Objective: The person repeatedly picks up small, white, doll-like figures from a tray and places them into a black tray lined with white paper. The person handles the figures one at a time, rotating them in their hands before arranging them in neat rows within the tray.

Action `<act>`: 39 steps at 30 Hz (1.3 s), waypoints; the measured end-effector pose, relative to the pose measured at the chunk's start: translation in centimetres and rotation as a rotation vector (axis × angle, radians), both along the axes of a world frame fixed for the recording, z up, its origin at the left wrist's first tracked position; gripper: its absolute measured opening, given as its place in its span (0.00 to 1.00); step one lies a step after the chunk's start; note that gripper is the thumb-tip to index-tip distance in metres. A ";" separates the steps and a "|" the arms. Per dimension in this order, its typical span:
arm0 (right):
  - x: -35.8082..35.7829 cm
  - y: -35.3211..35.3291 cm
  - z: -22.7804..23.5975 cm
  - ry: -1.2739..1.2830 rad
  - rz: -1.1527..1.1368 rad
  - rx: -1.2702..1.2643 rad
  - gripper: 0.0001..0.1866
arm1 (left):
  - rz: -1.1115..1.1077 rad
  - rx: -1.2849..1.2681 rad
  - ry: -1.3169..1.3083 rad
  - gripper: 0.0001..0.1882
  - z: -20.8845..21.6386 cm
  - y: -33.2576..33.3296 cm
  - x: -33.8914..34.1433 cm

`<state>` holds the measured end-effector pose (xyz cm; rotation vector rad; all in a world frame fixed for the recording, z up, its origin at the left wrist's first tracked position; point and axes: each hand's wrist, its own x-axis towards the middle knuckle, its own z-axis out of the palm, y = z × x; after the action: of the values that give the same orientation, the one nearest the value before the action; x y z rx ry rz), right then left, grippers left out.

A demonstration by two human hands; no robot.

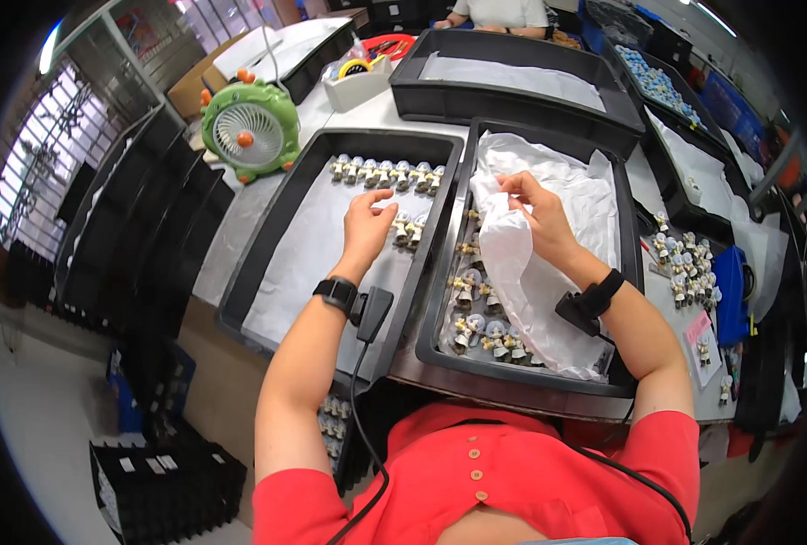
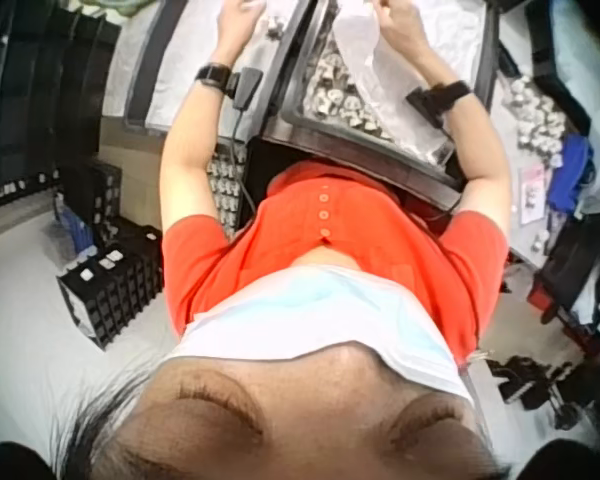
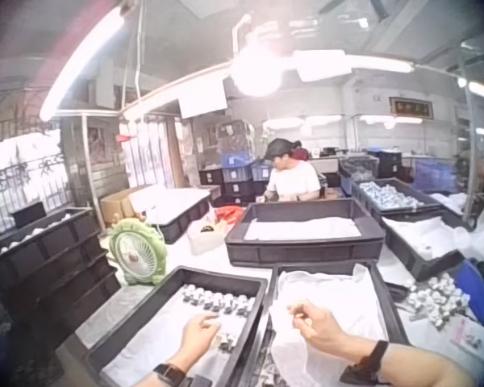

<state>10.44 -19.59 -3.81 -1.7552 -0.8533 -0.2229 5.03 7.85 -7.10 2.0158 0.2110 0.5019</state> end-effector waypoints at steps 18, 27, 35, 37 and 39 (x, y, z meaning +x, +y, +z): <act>-4.0 0.8 4.6 -0.032 0.195 0.243 0.15 | -0.485 -0.005 -0.057 0.10 8.8 -8.1 -2.5; -2.5 0.4 2.2 0.053 0.194 -0.243 0.52 | -0.615 -0.419 -0.081 0.06 9.8 -10.3 -5.2; 0.6 0.5 -1.1 0.125 0.070 -0.078 0.13 | -0.465 -0.430 -0.211 0.06 9.7 -10.2 -5.3; 1.5 0.1 -0.6 0.150 -0.071 -0.047 0.10 | -0.452 -0.439 -0.244 0.06 9.4 -9.4 -4.9; 1.6 -0.8 0.8 -0.017 -0.235 0.037 0.12 | -0.447 -0.430 -0.257 0.06 9.1 -9.2 -4.8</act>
<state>12.04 -20.41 -3.00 -1.8196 -0.6501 -0.4068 0.27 -1.37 2.03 1.4989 -0.2668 0.3838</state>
